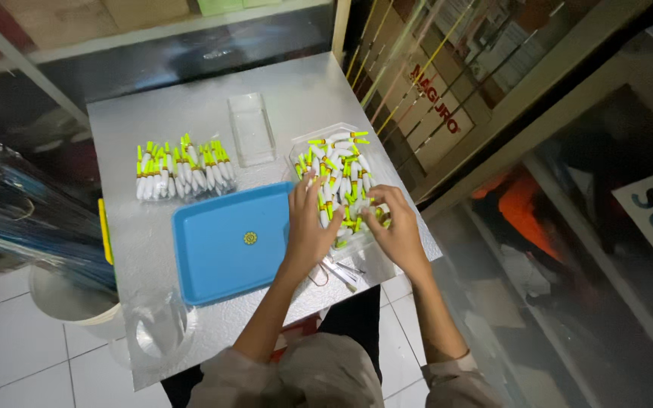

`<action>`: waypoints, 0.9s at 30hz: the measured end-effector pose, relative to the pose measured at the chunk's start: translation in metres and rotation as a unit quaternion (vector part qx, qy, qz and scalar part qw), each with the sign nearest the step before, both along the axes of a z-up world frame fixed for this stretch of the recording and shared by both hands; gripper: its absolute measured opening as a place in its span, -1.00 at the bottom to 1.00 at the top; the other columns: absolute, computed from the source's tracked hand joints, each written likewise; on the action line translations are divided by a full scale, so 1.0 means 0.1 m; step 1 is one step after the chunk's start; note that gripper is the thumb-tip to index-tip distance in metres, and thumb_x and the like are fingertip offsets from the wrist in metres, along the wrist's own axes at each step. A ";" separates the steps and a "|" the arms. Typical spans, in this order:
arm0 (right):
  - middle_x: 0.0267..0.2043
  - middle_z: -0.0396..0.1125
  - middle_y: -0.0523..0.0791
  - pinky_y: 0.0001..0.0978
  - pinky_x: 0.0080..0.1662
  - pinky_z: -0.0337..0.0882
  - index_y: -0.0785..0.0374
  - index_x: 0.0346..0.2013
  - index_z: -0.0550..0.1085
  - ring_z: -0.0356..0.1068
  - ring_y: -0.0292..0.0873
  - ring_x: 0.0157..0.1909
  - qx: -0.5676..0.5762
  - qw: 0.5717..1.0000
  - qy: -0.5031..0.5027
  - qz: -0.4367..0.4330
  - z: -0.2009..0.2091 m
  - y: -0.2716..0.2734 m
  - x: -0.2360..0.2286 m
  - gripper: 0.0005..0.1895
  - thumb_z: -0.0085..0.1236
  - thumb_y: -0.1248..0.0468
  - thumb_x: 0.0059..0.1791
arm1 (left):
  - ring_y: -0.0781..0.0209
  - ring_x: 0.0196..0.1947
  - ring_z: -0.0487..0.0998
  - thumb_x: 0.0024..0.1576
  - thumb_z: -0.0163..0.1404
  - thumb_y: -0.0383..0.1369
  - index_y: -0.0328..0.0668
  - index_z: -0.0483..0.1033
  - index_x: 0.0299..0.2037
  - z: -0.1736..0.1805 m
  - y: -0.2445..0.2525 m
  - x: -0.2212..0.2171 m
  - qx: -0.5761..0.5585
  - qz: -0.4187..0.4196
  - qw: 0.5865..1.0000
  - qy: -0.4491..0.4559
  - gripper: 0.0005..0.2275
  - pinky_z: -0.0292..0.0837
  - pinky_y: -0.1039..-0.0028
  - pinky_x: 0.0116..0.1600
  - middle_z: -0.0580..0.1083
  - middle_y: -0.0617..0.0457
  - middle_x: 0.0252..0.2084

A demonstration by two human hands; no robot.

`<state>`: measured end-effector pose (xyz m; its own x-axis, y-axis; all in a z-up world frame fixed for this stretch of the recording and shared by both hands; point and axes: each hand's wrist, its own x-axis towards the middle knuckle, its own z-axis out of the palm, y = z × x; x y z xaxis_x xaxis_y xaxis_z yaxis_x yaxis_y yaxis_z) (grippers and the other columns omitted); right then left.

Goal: The person picks up white and yellow fishing floats from a blue tray and places them into a clear plastic bag. After filling the bag, they use a metal clip to seal it and set it aside. The person then picks up more floats from a larger container and places them onto the blue tray to continue the process.

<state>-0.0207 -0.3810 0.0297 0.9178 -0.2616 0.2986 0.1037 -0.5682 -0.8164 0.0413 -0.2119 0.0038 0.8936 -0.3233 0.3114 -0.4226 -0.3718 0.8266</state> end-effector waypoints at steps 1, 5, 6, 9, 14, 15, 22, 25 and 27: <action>0.03 0.40 0.05 -0.19 -0.21 0.55 0.29 -0.07 0.50 0.51 0.07 -0.13 0.002 1.000 -0.002 0.002 -0.08 -0.04 0.06 -0.73 0.27 0.44 -0.06 | -0.42 0.37 0.15 0.18 0.12 -0.37 -0.22 0.22 0.38 0.06 -0.04 0.15 0.002 0.002 1.000 -0.002 -0.45 0.16 -0.23 0.32 0.15 -0.30 0.38; -0.07 0.43 -0.02 -0.27 -0.25 0.52 0.25 -0.12 0.54 0.52 0.01 -0.22 -0.009 0.999 -0.039 -0.033 -0.41 -0.14 0.23 -0.78 0.27 0.46 -0.06 | -0.32 0.22 0.30 0.11 0.17 -0.13 -0.21 0.16 0.39 -0.12 -0.37 0.87 0.188 0.047 0.980 -0.052 -0.31 0.33 -0.16 0.14 0.26 -0.27 0.25; -0.06 0.43 -0.01 -0.18 -0.23 0.53 0.24 -0.12 0.55 0.54 0.07 -0.19 -0.019 0.997 -0.049 -0.048 -0.49 -0.15 0.28 -0.78 0.26 0.45 -0.05 | -0.22 0.12 0.39 -0.01 0.26 0.03 -0.18 0.24 0.34 -0.28 -0.48 1.10 0.277 0.086 0.952 -0.101 -0.22 0.41 -0.07 0.06 0.32 -0.20 0.17; -0.03 0.43 -0.05 -0.17 -0.10 0.52 0.21 -0.10 0.53 0.53 0.05 -0.12 -0.034 0.996 -0.058 -0.057 -0.38 -0.05 0.20 -0.78 0.21 0.45 -0.03 | -0.55 0.22 0.28 -0.10 0.19 0.27 -0.33 0.24 0.33 -0.41 -0.69 1.42 0.385 0.010 0.923 0.009 -0.06 0.25 -0.25 0.17 0.25 -0.33 0.21; -0.02 0.42 -0.09 -0.17 -0.06 0.50 0.15 -0.11 0.52 0.53 0.01 -0.10 -0.062 0.991 -0.084 -0.088 -0.45 -0.02 0.21 -0.78 0.24 0.40 -0.03 | -0.45 0.17 0.29 -0.17 0.28 0.19 -0.24 0.23 0.33 -0.26 -0.76 1.25 0.426 -0.015 0.904 0.028 -0.06 0.30 -0.19 0.12 0.18 -0.22 0.23; -0.02 0.42 -0.07 -0.13 -0.05 0.50 0.16 -0.11 0.52 0.52 0.05 -0.09 -0.058 0.990 -0.087 -0.089 -0.44 -0.01 0.21 -0.79 0.24 0.39 -0.03 | -0.44 0.15 0.28 -0.21 0.31 0.19 -0.22 0.23 0.33 -0.31 -0.74 1.22 0.424 -0.015 0.905 0.014 -0.04 0.31 -0.19 0.11 0.14 -0.20 0.24; -0.03 0.41 -0.05 -0.12 -0.04 0.49 0.17 -0.14 0.51 0.51 0.08 -0.04 -0.060 0.990 -0.082 -0.095 -0.41 0.01 0.22 -0.87 0.19 0.37 0.01 | -0.40 0.22 0.22 -0.12 0.27 0.21 -0.28 0.16 0.39 -0.27 -0.66 1.03 0.399 -0.021 0.917 -0.005 -0.02 0.30 -0.17 0.18 0.13 -0.24 0.23; -0.06 0.42 -0.05 -0.12 -0.05 0.50 0.20 -0.17 0.51 0.51 0.10 -0.04 -0.072 0.989 -0.081 -0.098 -0.38 0.02 0.23 -0.89 0.20 0.38 0.02 | -0.29 0.15 0.27 -0.08 0.27 0.15 -0.31 0.20 0.35 -0.24 -0.60 0.99 0.369 -0.027 0.928 -0.028 -0.09 0.36 -0.09 0.15 0.17 -0.17 0.12; -0.05 0.42 -0.06 -0.13 -0.06 0.50 0.19 -0.18 0.51 0.51 0.08 -0.04 -0.070 0.988 -0.079 -0.110 -0.39 0.04 0.21 -0.90 0.20 0.37 0.02 | -0.30 0.14 0.35 -0.05 0.28 0.07 -0.31 0.15 0.37 -0.25 -0.60 0.97 0.341 -0.048 0.939 -0.016 -0.11 0.45 -0.03 0.11 0.22 -0.20 0.09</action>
